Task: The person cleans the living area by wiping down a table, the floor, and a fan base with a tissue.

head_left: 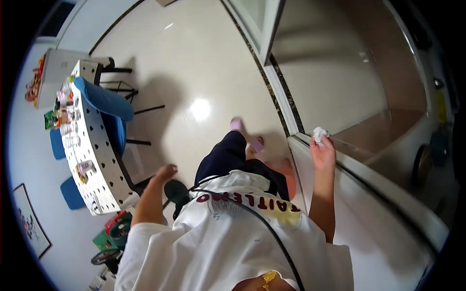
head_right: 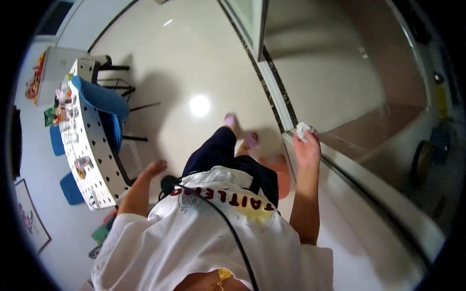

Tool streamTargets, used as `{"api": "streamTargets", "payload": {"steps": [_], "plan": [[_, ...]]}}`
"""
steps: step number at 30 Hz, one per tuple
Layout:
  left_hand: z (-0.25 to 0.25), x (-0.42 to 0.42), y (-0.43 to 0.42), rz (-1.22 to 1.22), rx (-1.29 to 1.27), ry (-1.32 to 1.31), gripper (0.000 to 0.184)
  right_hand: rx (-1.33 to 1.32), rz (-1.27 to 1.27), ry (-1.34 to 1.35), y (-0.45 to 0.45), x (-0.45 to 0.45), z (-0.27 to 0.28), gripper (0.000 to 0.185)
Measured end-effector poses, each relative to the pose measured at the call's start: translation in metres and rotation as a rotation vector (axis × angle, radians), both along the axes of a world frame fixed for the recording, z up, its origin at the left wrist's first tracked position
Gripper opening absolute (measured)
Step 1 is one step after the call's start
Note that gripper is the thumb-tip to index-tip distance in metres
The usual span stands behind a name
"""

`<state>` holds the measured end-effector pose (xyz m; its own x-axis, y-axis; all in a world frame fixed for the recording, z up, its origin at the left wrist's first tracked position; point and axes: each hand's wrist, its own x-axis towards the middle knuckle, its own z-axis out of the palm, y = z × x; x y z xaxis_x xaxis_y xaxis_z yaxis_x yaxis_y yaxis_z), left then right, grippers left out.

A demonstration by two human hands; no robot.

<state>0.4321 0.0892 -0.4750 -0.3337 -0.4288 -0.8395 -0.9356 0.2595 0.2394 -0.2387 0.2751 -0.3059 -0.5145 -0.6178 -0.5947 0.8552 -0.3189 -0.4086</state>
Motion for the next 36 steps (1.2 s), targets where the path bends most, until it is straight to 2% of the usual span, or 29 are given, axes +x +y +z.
{"api": "streamTargets", "payload": {"steps": [1,2,3,4,6,8,10,12,13,14,15,16,17,18,19,20,22,24,27,28,30,32,33,34,36], "plan": [[0.006,-0.026,-0.022,-0.078,-0.111,-0.049,0.033,0.014,0.017,-0.040,-0.005,-0.009,-0.007,0.019],[0.036,-0.082,-0.051,0.042,-0.041,-0.139,0.033,0.031,0.046,-0.053,-0.011,-0.013,-0.011,0.019],[0.057,-0.131,-0.075,0.149,-0.156,0.014,0.034,0.116,-0.005,-0.106,-0.018,-0.017,-0.014,0.019],[0.059,-0.174,-0.100,0.191,-0.209,0.017,0.034,0.200,-0.062,-0.153,-0.025,-0.020,-0.018,0.020],[0.034,-0.237,-0.137,0.239,-0.331,0.205,0.034,0.321,-0.071,-0.169,-0.032,-0.021,-0.027,0.019],[0.015,-0.300,-0.159,0.316,-0.254,0.306,0.032,0.324,0.044,-0.117,-0.032,-0.022,-0.048,0.020],[0.005,-0.360,-0.168,0.390,-0.157,0.360,0.030,0.322,0.076,-0.212,-0.037,-0.026,-0.092,0.021],[-0.018,-0.398,-0.162,0.366,-0.147,0.447,0.030,0.400,0.162,-0.199,-0.072,-0.022,-0.123,0.020],[-0.033,-0.410,-0.150,0.413,-0.139,0.574,0.029,0.411,0.233,-0.174,-0.098,-0.020,-0.134,0.019],[-0.031,-0.423,-0.141,0.517,0.012,0.546,0.028,0.418,0.307,-0.150,-0.125,-0.020,-0.150,0.018],[-0.026,-0.435,-0.133,0.683,0.212,0.495,0.028,0.515,0.622,0.458,-0.135,-0.019,-0.193,0.016],[-0.051,-0.435,-0.107,0.795,0.234,0.529,0.029,0.355,0.494,-0.006,-0.176,-0.023,-0.205,0.016],[-0.034,-0.443,-0.106,0.806,0.222,0.503,0.028,0.353,0.531,0.045,-0.211,-0.023,-0.224,0.020],[-0.039,-0.443,-0.101,0.716,0.177,0.474,0.026,0.352,0.569,0.095,-0.244,-0.023,-0.244,0.024],[-0.048,-0.443,-0.096,0.799,0.237,0.437,0.024,0.369,0.616,0.217,-0.277,-0.022,-0.261,0.023],[-0.063,-0.440,-0.088,0.762,0.184,0.409,0.024,0.383,0.655,0.338,-0.310,-0.020,-0.284,0.022],[-0.095,-0.439,-0.073,0.912,0.190,0.379,0.023,0.420,0.749,0.728,-0.361,-0.016,-0.347,0.017],[-0.118,-0.446,-0.076,0.962,0.175,0.330,0.022,0.388,0.777,0.939,-0.415,-0.002,-0.388,0.010],[-0.166,-0.460,-0.073,0.975,0.092,0.432,0.023,0.231,0.750,1.348,-0.467,0.019,-0.474,0.004],[-0.186,-0.466,-0.068,1.041,0.103,0.504,0.024,0.190,0.740,1.460,-0.479,0.027,-0.490,0.005],[-0.207,-0.481,-0.085,1.062,0.211,0.440,0.024,0.092,0.595,1.740,-0.504,0.047,-0.514,0.009],[-0.232,-0.493,-0.092,1.068,0.177,0.536,0.025,-0.149,0.535,2.048,-0.532,0.066,-0.567,0.013],[-0.243,-0.495,-0.096,1.060,0.146,0.619,0.026,-0.126,0.860,1.938,-0.531,0.079,-0.626,0.016],[-0.251,-0.496,-0.102,1.061,0.149,0.613,0.026,-0.122,0.864,1.933,-0.516,0.076,-0.670,0.016],[-0.265,-0.490,-0.111,0.989,0.149,0.559,0.027,0.165,1.326,2.118,-0.499,0.064,-0.729,0.015]]}}
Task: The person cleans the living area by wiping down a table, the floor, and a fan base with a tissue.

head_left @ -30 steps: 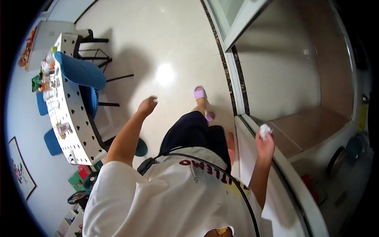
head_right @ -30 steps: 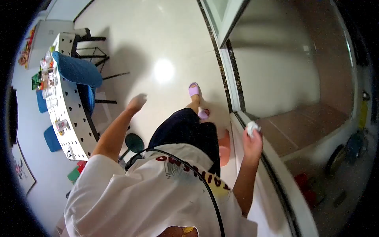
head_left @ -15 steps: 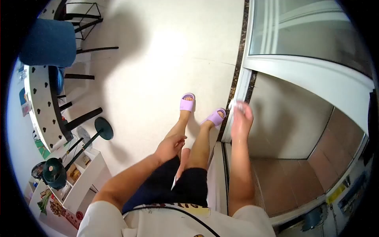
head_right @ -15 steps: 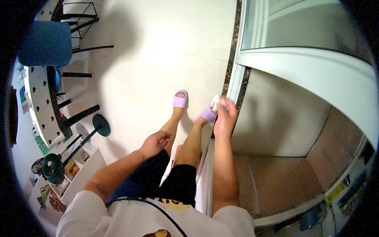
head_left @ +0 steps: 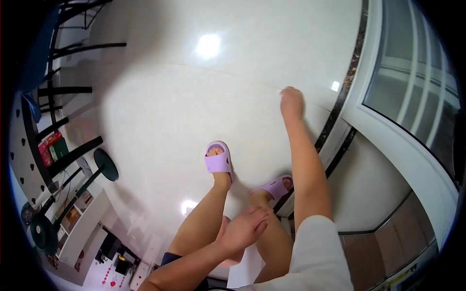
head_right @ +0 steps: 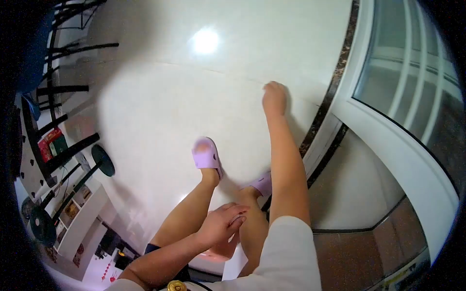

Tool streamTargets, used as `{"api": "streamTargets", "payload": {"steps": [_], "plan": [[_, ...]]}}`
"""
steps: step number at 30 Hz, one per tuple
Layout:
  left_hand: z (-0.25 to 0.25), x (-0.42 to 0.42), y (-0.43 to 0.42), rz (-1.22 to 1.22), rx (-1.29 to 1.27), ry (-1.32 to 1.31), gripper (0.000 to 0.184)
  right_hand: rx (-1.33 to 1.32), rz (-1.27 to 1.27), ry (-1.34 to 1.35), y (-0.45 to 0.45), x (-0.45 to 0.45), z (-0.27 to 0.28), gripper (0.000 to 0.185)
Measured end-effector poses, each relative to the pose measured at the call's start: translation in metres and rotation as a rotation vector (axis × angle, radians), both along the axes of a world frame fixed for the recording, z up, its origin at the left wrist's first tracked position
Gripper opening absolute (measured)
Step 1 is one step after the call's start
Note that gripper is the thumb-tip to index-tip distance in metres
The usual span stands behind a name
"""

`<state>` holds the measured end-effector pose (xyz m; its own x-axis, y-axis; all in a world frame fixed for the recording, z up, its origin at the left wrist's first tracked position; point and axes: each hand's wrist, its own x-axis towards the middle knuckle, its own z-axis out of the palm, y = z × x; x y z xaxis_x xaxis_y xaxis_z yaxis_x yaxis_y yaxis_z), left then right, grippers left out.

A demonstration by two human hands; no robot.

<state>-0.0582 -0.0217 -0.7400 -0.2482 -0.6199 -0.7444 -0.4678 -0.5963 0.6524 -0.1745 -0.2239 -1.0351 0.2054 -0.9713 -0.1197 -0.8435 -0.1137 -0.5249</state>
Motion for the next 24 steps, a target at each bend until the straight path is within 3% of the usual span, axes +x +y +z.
{"api": "streamTargets", "payload": {"steps": [1,3,4,6,7,9,13,15,16,18,19,21,22,24], "plan": [[-0.003,0.006,-0.003,-0.064,0.013,-0.026,0.025,0.024,0.017,0.000,0.016,0.000,-0.015,0.015],[0.003,0.011,-0.012,-0.018,0.010,-0.027,0.024,0.050,-0.340,-0.320,0.053,-0.001,-0.006,0.012],[0.004,0.012,-0.016,0.009,-0.033,-0.035,0.023,0.066,-0.341,-0.312,0.068,-0.006,-0.003,0.012],[0.004,0.013,-0.018,0.010,0.020,-0.002,0.023,0.073,-0.714,-0.591,0.087,-0.020,0.009,0.011],[0.004,0.012,-0.018,0.013,0.059,0.020,0.023,0.078,-0.713,-0.581,0.092,-0.028,0.015,0.011],[0.001,0.009,-0.014,0.030,0.065,0.029,0.023,0.272,-1.178,-0.865,0.094,-0.038,0.036,0.012],[-0.001,0.009,-0.014,0.013,0.063,0.029,0.023,0.263,-1.192,-1.020,0.097,-0.051,0.034,0.013],[-0.003,0.008,-0.011,0.002,0.046,0.027,0.024,0.346,-1.190,-1.406,0.091,-0.050,0.037,0.013],[-0.005,0.008,-0.010,-0.003,0.025,0.027,0.025,0.344,-1.199,-1.406,0.089,-0.049,0.038,0.013],[-0.004,0.008,-0.011,-0.026,0.044,0.024,0.026,0.488,-1.162,-1.691,0.087,-0.048,0.041,0.015],[-0.003,0.007,-0.013,-0.037,0.060,0.020,0.027,0.478,-1.167,-1.689,0.088,-0.049,0.040,0.015],[-0.001,0.008,-0.016,-0.067,0.067,0.034,0.027,0.147,-1.173,-0.926,0.086,-0.058,0.039,0.012],[0.000,0.008,-0.018,-0.088,0.071,0.038,0.028,0.132,-1.173,-0.919,0.078,-0.070,0.038,0.012],[0.002,0.008,-0.021,-0.115,0.075,0.049,0.029,-0.279,-0.895,-0.436,0.048,-0.089,0.043,0.008]]}}
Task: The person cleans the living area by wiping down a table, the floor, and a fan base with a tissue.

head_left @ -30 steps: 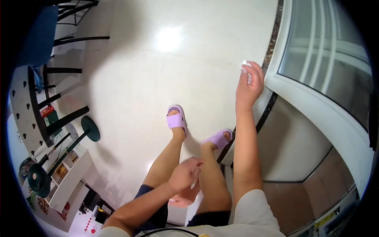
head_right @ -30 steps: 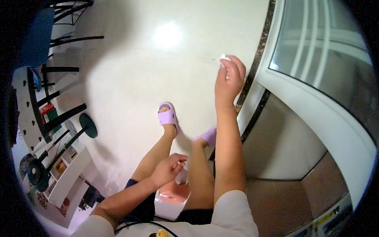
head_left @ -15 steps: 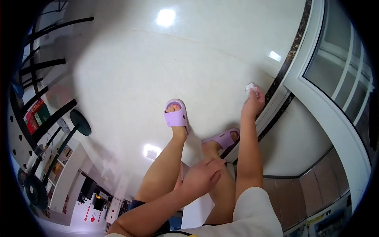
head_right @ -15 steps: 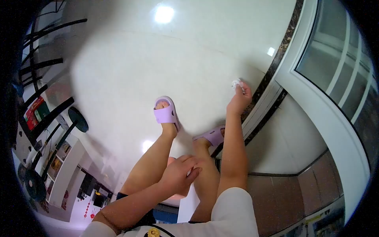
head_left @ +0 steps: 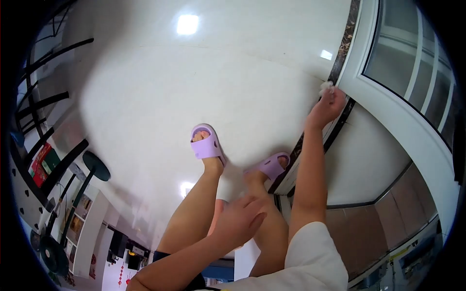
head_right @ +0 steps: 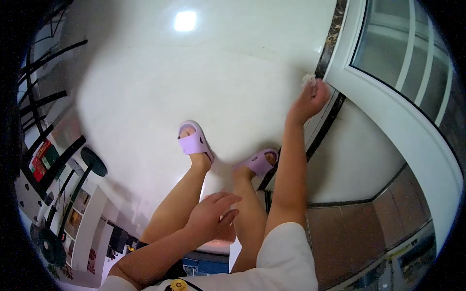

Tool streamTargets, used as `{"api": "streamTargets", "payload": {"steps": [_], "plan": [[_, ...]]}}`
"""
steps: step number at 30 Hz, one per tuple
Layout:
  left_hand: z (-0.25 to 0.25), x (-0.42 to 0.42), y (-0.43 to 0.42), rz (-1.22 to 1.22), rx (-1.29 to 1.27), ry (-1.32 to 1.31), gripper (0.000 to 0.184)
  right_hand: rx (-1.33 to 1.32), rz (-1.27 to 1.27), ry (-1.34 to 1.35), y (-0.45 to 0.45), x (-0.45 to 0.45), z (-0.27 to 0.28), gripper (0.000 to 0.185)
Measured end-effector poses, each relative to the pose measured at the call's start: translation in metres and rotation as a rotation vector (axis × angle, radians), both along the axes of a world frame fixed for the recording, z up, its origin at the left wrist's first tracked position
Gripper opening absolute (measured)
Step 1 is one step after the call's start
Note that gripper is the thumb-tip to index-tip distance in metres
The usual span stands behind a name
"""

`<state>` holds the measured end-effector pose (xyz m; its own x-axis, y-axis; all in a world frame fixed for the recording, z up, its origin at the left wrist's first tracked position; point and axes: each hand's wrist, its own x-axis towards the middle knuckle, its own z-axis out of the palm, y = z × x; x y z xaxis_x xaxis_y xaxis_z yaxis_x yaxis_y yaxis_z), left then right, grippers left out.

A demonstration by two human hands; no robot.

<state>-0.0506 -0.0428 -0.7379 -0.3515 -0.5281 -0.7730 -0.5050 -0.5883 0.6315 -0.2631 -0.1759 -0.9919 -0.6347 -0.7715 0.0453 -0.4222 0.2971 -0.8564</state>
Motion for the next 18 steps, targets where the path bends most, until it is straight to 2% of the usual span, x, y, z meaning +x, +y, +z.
{"api": "streamTargets", "payload": {"steps": [4,6,7,8,9,10,12,14,16,18], "plan": [[0.007,0.005,-0.009,-0.039,-0.039,0.036,0.031,-0.147,0.345,0.340,-0.084,0.055,0.037,0.013],[0.009,0.009,-0.017,-0.068,-0.051,0.035,0.032,-0.312,0.513,0.499,-0.112,0.083,-0.010,0.008],[0.009,0.011,-0.019,-0.079,-0.052,0.028,0.032,-0.135,0.655,0.479,-0.105,0.092,-0.056,0.009],[0.008,0.014,-0.022,-0.091,-0.057,0.022,0.032,0.041,0.792,0.458,-0.102,0.104,-0.072,0.011],[0.004,0.017,-0.024,-0.090,-0.071,0.005,0.032,-0.041,0.839,0.506,-0.102,0.102,-0.083,0.007],[0.003,0.021,-0.021,-0.072,-0.081,-0.009,0.032,-0.053,0.841,0.495,-0.106,0.104,-0.084,0.007],[0.005,0.025,-0.020,-0.040,-0.096,-0.031,0.032,-0.138,0.634,0.404,-0.116,0.107,-0.083,0.006],[0.010,0.028,-0.026,-0.142,-0.104,-0.018,0.032,-0.108,0.336,0.121,-0.142,0.115,-0.046,0.004],[0.011,0.032,-0.031,-0.145,-0.227,0.016,0.033,-0.353,0.214,0.115,-0.199,0.135,0.004,0.003],[0.013,0.043,-0.049,-0.195,-0.258,0.008,0.034,-0.591,0.255,0.198,-0.279,0.153,0.027,0.004]]}}
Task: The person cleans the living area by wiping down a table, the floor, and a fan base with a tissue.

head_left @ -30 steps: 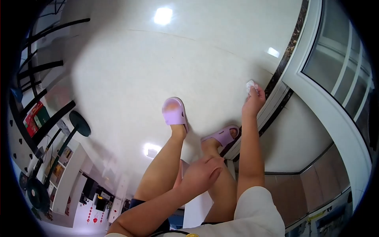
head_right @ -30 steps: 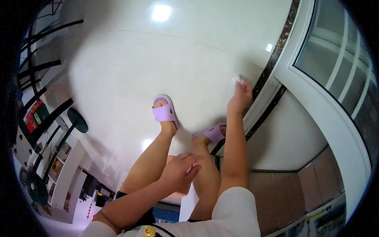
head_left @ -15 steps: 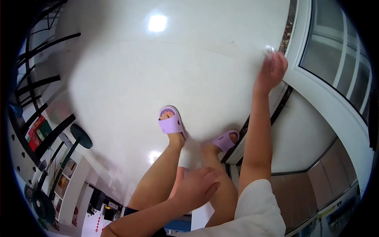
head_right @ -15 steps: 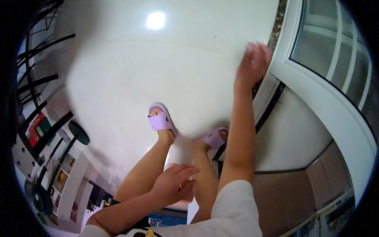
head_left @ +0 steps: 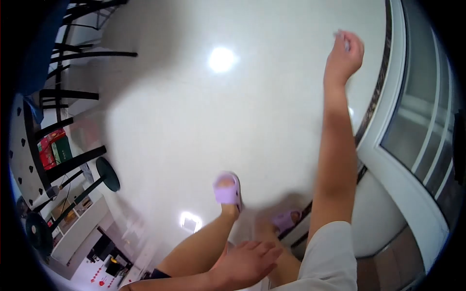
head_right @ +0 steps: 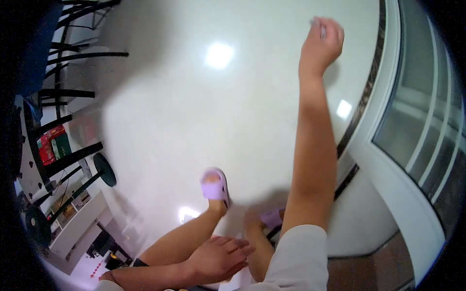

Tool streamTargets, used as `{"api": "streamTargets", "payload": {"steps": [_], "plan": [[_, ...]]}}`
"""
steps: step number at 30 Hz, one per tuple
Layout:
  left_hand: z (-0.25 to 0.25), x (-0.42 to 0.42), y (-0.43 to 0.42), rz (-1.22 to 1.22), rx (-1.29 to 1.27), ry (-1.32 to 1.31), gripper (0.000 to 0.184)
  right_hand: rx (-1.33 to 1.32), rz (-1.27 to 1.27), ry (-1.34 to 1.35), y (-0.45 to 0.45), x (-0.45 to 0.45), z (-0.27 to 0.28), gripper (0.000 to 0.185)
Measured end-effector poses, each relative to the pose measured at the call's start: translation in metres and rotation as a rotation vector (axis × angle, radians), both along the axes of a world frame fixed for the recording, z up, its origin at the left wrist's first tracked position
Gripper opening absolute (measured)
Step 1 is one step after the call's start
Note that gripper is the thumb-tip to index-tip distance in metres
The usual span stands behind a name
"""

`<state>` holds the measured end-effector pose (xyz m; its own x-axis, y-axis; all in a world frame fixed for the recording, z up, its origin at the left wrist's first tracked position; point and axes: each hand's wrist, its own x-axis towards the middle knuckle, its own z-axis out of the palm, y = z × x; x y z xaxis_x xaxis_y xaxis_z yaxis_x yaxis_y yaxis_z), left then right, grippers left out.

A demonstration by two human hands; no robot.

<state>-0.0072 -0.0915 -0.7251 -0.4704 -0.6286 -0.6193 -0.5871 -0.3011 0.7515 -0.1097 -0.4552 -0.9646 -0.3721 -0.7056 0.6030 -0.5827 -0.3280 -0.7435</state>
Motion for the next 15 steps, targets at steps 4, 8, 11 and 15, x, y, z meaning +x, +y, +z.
{"api": "streamTargets", "payload": {"steps": [4,8,11,15], "plan": [[0.006,0.020,-0.024,0.029,-0.049,-0.044,0.036,0.125,0.316,-0.001,-0.065,0.072,0.018,0.007],[0.004,0.025,-0.017,-0.003,0.041,-0.108,0.036,0.295,0.585,0.118,0.011,0.119,-0.059,0.007],[0.004,0.027,-0.003,-0.069,0.133,-0.084,0.037,0.499,0.725,0.194,0.090,0.122,-0.086,0.005],[0.006,0.034,0.001,-0.075,0.181,-0.089,0.037,0.467,0.686,0.473,0.147,0.113,-0.111,0.011]]}}
